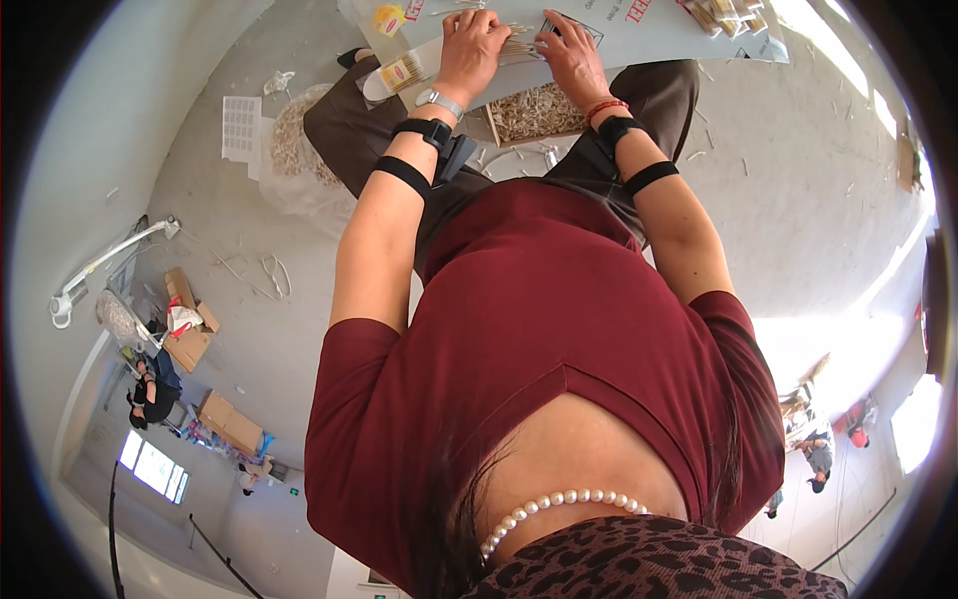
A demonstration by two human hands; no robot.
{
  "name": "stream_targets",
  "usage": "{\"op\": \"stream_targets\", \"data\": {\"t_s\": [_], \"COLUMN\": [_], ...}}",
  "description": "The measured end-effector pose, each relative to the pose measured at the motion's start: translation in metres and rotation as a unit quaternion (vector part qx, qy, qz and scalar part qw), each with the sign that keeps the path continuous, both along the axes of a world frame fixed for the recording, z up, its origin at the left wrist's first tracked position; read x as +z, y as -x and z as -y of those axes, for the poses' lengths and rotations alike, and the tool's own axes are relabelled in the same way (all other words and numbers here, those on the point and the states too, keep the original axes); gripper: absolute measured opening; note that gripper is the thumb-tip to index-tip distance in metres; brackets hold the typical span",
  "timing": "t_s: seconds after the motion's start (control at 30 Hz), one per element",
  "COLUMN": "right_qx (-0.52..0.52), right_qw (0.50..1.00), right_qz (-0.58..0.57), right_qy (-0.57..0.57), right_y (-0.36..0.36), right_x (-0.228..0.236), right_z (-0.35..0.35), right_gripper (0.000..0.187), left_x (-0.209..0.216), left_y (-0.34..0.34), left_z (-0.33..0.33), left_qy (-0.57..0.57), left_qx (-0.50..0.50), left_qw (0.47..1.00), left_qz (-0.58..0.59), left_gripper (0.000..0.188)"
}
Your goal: Sorting, gathering, and packaging bundles of thin fibers or sticks.
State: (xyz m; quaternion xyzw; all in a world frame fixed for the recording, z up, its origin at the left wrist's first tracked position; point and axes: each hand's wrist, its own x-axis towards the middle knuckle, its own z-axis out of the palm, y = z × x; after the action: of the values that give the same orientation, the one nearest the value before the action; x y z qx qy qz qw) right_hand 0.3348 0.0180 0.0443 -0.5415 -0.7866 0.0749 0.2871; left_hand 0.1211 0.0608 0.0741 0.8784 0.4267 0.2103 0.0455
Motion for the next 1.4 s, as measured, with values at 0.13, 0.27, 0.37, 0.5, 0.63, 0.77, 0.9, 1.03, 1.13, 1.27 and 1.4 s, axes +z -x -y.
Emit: {"op": "stream_targets", "data": {"t_s": [0.13,0.27,0.37,0.5,0.63,0.77,0.9,1.03,1.13,1.27,1.4], "right_qx": [0.009,0.021,0.026,0.025,0.029,-0.011,-0.035,-0.039,-0.034,-0.033,-0.029], "right_qw": [1.000,1.000,1.000,1.000,1.000,1.000,0.998,0.999,0.999,0.999,0.998], "right_qz": [-0.013,-0.014,-0.013,-0.008,0.010,-0.021,-0.053,-0.021,-0.016,0.004,0.007], "right_qy": [-0.004,-0.008,-0.006,-0.009,0.006,-0.001,0.012,0.016,0.025,0.035,0.047], "right_y": [0.001,0.001,0.001,0.001,0.004,0.009,0.006,0.008,0.010,0.011,0.010], "right_x": [0.003,0.006,0.008,0.008,0.008,0.007,0.001,-0.001,0.001,0.005,0.010], "right_z": [-0.002,-0.003,-0.003,-0.003,-0.005,-0.004,0.001,0.008,0.013,0.014,0.014], "right_gripper": [0.021,0.018,0.017,0.017,0.019,0.027,0.036,0.041,0.045,0.047,0.049], "left_x": [0.003,0.002,0.002,-0.001,-0.006,-0.009,-0.008,-0.011,-0.014,-0.015,-0.007], "left_y": [-0.002,-0.001,-0.001,0.002,0.004,0.006,0.007,0.006,0.005,-0.001,-0.006], "left_z": [-0.004,-0.008,-0.010,-0.009,-0.003,0.011,0.023,0.025,0.026,0.025,0.031], "left_qy": [0.000,-0.013,-0.005,-0.018,0.041,0.036,0.049,0.050,0.041,0.026,0.037], "left_qx": [-0.026,-0.037,-0.043,-0.029,0.034,0.083,0.074,0.082,0.090,0.099,0.118], "left_qw": [0.999,0.998,0.996,0.997,0.998,0.996,0.996,0.995,0.995,0.994,0.992], "left_qz": [-0.038,-0.054,-0.074,-0.064,-0.020,0.027,0.013,0.006,0.009,0.029,0.039], "left_gripper": [0.007,0.005,0.008,0.009,0.020,0.046,0.076,0.074,0.066,0.060,0.057]}}
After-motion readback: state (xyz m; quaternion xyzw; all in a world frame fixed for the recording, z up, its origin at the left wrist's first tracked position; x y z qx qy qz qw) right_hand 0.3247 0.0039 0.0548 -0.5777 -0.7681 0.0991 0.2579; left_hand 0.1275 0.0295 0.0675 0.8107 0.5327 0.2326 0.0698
